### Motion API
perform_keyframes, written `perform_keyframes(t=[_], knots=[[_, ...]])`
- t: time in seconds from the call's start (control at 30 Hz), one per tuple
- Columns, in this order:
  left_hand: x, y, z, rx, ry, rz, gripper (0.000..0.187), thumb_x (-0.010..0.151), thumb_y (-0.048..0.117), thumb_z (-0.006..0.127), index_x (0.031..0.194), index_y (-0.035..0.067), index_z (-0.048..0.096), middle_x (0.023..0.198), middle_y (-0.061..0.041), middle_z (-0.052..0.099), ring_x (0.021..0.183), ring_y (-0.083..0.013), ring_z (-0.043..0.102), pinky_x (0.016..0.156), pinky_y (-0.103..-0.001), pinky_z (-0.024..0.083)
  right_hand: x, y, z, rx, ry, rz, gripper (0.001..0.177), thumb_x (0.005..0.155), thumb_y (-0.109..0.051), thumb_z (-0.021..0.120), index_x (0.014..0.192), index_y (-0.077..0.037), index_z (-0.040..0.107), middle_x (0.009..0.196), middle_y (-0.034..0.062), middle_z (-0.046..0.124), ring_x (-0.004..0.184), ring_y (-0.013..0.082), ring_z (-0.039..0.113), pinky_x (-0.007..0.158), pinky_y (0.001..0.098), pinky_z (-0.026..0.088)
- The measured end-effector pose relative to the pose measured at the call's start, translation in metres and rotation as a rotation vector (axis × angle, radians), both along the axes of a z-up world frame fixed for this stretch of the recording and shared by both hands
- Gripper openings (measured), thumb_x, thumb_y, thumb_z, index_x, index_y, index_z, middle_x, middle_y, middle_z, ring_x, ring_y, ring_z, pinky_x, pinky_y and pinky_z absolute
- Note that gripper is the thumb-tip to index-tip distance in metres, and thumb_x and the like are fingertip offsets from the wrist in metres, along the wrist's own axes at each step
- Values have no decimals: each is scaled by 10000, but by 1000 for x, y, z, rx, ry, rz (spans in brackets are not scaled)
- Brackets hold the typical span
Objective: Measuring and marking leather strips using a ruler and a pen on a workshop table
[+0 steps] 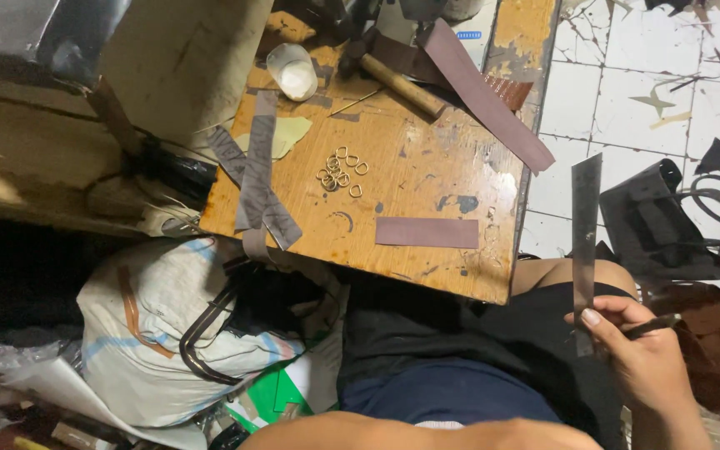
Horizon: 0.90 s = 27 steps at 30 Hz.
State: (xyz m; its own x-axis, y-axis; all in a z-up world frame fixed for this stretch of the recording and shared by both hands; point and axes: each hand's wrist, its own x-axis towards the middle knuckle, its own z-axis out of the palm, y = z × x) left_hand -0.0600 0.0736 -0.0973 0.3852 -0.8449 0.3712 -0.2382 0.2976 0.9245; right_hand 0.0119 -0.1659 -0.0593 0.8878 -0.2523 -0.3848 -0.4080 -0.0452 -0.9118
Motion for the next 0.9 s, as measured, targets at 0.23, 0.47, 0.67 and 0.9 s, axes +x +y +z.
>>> perform_keyframes(t=[0.23,0.47,0.67,0.9], knots=[[118,60,140,676,-566,926,684,918,636,537,1332,96,605,1315,-152,630,1206,-377,571,998,-509,407,4,0,18,-321,59,-64,159,931,-153,789,1061,-63,797,745,39,629,663,126,489,641,258,376],[134,90,80,938,-845,1145,849,848,762,587,1439,153,568,1469,-175,544,1343,-388,496,1134,-637,309,9,6,40,-429,113,-51,158,910,-174,796,1037,-83,819,904,15,733,797,118,563,772,257,415],[134,109,79,824,-901,1030,806,841,684,716,1445,169,574,1496,-163,544,1405,-374,491,1176,-632,303,5,6,48,-656,136,80,283,823,-308,839,1076,-181,841,634,37,505,611,157,411,630,277,334],[135,100,87,899,-912,1165,770,837,730,667,1321,131,645,1298,-129,626,1146,-350,576,966,-522,416,12,22,70,-658,237,63,332,808,-278,845,1129,-196,829,1075,-53,779,899,134,610,840,277,443]])
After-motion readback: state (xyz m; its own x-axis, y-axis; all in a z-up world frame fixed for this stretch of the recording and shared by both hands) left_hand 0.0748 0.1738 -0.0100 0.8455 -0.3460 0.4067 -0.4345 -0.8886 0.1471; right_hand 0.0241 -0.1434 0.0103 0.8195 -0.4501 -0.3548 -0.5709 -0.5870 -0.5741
